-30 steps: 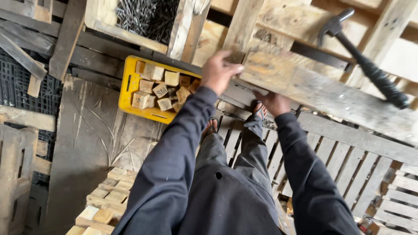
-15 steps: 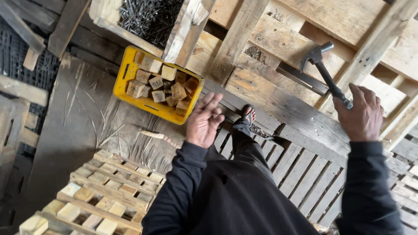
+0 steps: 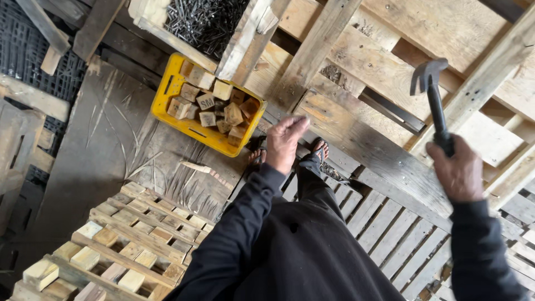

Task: The person assembles a wooden pallet by positioning planks and small wooden blocks, then hammering nails to secure them. They repeatedly pick up nails, align components, and drive nails with a hammer, occasionally adjusting the position of the planks and blocks.

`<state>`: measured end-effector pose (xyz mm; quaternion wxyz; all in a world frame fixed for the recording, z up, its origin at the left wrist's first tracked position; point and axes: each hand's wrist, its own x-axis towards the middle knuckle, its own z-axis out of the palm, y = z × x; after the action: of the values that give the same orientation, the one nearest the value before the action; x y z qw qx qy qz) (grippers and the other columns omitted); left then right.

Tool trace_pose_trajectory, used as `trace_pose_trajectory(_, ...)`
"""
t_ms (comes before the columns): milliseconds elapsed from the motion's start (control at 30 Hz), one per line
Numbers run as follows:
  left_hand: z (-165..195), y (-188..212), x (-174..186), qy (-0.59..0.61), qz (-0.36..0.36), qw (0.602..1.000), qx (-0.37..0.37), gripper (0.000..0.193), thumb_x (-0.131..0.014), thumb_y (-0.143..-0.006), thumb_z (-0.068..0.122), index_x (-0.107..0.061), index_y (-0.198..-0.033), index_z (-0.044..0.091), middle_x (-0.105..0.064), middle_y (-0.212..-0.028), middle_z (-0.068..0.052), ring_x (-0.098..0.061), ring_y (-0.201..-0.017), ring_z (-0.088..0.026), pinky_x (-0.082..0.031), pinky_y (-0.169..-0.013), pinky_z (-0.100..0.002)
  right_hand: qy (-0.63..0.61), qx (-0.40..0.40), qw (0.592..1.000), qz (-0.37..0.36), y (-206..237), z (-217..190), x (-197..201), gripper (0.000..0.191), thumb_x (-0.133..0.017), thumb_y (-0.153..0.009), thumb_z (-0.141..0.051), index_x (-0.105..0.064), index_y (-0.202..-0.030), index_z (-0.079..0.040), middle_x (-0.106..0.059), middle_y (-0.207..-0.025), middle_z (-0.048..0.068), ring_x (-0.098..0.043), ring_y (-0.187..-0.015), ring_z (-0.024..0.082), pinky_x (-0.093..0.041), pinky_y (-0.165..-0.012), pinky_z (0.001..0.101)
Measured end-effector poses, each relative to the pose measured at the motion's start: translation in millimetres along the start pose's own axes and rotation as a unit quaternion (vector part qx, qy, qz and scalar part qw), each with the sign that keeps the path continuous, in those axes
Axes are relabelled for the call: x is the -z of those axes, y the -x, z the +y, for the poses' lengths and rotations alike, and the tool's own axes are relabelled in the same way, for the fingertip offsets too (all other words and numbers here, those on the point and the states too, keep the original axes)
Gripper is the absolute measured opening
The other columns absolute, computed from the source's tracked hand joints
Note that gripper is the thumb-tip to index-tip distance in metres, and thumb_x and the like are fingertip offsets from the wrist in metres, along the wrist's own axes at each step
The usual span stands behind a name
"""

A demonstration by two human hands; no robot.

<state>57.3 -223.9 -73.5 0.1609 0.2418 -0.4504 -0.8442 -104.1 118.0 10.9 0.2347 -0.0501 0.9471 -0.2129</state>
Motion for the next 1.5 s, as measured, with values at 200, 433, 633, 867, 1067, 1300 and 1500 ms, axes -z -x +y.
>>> trace_pose_trajectory(200,-32,-56,-12,-0.259,0.070,0.943,-0.199,0.012,-0.071,-0.098,0.008,-0.074,-0.109,0.005,-0.079,-0.100,-0.008,-0.075,-0.086,-0.012,-0.065,-0.071,-0.026,-0.421,0.040,0.904,-0.065,124,-66,-85,0.049,-0.063,-0.098,-0.030,-0.052,-0.137,-0.002,-0.061,-0.088,0.004,-0.060,-0.069,0.012,-0.054,-0.056,0.0280)
trace_pose_trajectory(433,-51,-56,-8,-0.176,0.049,0.960,-0.214,0.019,-0.072,-0.098,-0.002,-0.074,-0.116,0.004,-0.078,-0.108,-0.010,-0.074,-0.097,-0.015,-0.064,-0.086,-0.028,-0.380,-0.105,0.915,-0.088,156,-84,-136,0.037,-0.062,-0.100,-0.037,-0.057,-0.103,-0.001,-0.056,-0.069,-0.001,-0.053,-0.052,0.008,-0.047,-0.048,0.0262)
trace_pose_trajectory(633,-44,-58,-12,-0.213,0.032,0.945,-0.244,0.019,-0.075,-0.092,-0.003,-0.075,-0.111,0.002,-0.078,-0.108,-0.011,-0.076,-0.096,-0.019,-0.065,-0.087,-0.030,-0.309,-0.095,0.945,-0.056,142,-99,-119,0.038,-0.064,-0.096,-0.039,-0.058,-0.103,-0.002,-0.056,-0.063,0.000,-0.053,-0.049,0.008,-0.047,-0.046,0.0272)
trace_pose_trajectory(867,-32,-52,-11,-0.301,0.035,0.914,-0.268,0.023,-0.076,-0.089,-0.005,-0.074,-0.111,0.002,-0.077,-0.105,-0.013,-0.076,-0.096,-0.022,-0.065,-0.084,-0.030,-0.282,0.068,0.956,-0.031,137,-117,-105,0.040,-0.062,-0.100,-0.042,-0.059,-0.106,-0.003,-0.058,-0.064,0.000,-0.054,-0.054,0.006,-0.046,-0.052,0.0262)
trace_pose_trajectory(1067,-46,-59,-14,-0.128,0.002,0.970,-0.205,0.023,-0.072,-0.094,-0.004,-0.074,-0.115,0.003,-0.075,-0.111,-0.013,-0.075,-0.103,-0.022,-0.066,-0.089,-0.030,-0.115,0.010,0.988,-0.103,108,-127,-103,0.035,-0.054,-0.103,-0.040,-0.058,-0.104,-0.005,-0.057,-0.062,0.001,-0.053,-0.047,0.011,-0.048,-0.043,0.0289)
trace_pose_trajectory(1300,-49,-55,-7,-0.302,0.020,0.916,-0.263,0.022,-0.071,-0.094,-0.005,-0.073,-0.116,0.000,-0.075,-0.111,-0.012,-0.076,-0.099,-0.021,-0.066,-0.087,-0.028,-0.423,0.161,0.891,-0.044,119,-129,-98,0.044,-0.060,-0.108,-0.041,-0.052,-0.112,0.001,-0.054,-0.078,0.007,-0.050,-0.059,0.013,-0.044,-0.049,0.0293)
trace_pose_trajectory(1500,-60,-66,-6,-0.206,-0.003,0.948,-0.243,0.022,-0.070,-0.097,-0.001,-0.074,-0.117,0.008,-0.075,-0.113,-0.012,-0.077,-0.103,-0.020,-0.064,-0.086,-0.032,-0.169,-0.068,0.976,-0.118,111,-124,-108,0.039,-0.055,-0.105,-0.042,-0.058,-0.096,-0.004,-0.057,-0.061,0.003,-0.054,-0.048,0.011,-0.046,-0.046,0.0296)
